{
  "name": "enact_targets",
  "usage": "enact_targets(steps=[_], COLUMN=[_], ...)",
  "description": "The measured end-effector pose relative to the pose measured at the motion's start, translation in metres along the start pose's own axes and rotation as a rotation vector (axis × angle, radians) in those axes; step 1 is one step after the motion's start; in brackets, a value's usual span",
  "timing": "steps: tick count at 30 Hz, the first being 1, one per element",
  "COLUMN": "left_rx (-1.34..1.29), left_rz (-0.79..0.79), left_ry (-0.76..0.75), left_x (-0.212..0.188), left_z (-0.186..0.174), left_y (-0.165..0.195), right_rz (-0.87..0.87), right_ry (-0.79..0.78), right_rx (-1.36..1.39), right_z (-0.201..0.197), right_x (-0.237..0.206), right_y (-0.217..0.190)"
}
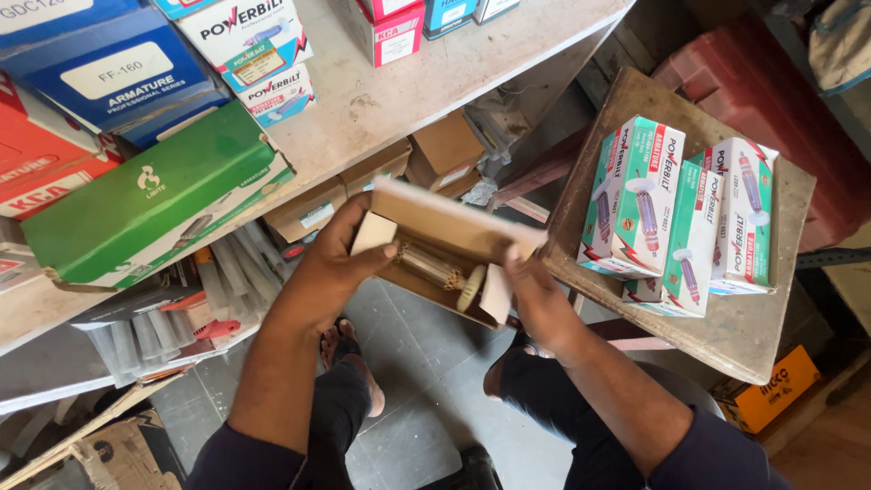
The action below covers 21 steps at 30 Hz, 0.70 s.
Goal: The person takes product boxes from a shelf, opens one box and removes an armature from it, then closes the boxes and stacks them on a small wooden stool. They then place the stacked boxes back onto the shelf and arrange them with the other boxes.
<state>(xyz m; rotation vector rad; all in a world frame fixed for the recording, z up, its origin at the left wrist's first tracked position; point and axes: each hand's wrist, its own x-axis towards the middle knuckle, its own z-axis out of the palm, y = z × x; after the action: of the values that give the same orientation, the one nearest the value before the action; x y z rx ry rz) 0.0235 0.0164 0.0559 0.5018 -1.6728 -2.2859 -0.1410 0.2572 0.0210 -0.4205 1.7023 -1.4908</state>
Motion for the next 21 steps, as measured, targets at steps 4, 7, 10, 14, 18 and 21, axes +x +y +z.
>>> enact_targets(steps=[4,7,10,14,18,21], left_rx=[0.014,0.036,0.027,0.011,-0.004,0.165], left_rz=[-0.142,-0.286,-0.195,-0.104,-0.225,-0.232], left_ry=[0.086,0.106,-0.063,-0.15,-0.027,0.072], left_x=[0.002,0.001,-0.006,-0.009,-0.004,-0.002], left_z=[-0.004,-0.005,-0.008,-0.002,0.009,0.013], left_y=[-0.002,0.002,0.011,0.02,0.019,0.013], right_rz=[-0.612,-0.607,-0.431,-0.436,-0.5,-0.515], right_ry=[-0.369,-0.464,-0.359,-0.377,-0.477,-0.455], right_rx=[-0.269,-0.375,-0.361,-0.428,-0.552,-0.57], right_z=[0.005,0.005,0.015,0.023,0.027,0.033], right_x=[-0.012,-0.018,-0.019,-0.022,-0.029,-0.033], right_y=[-0.039,-0.064,-0.07,-0.072,-0.075,-0.072])
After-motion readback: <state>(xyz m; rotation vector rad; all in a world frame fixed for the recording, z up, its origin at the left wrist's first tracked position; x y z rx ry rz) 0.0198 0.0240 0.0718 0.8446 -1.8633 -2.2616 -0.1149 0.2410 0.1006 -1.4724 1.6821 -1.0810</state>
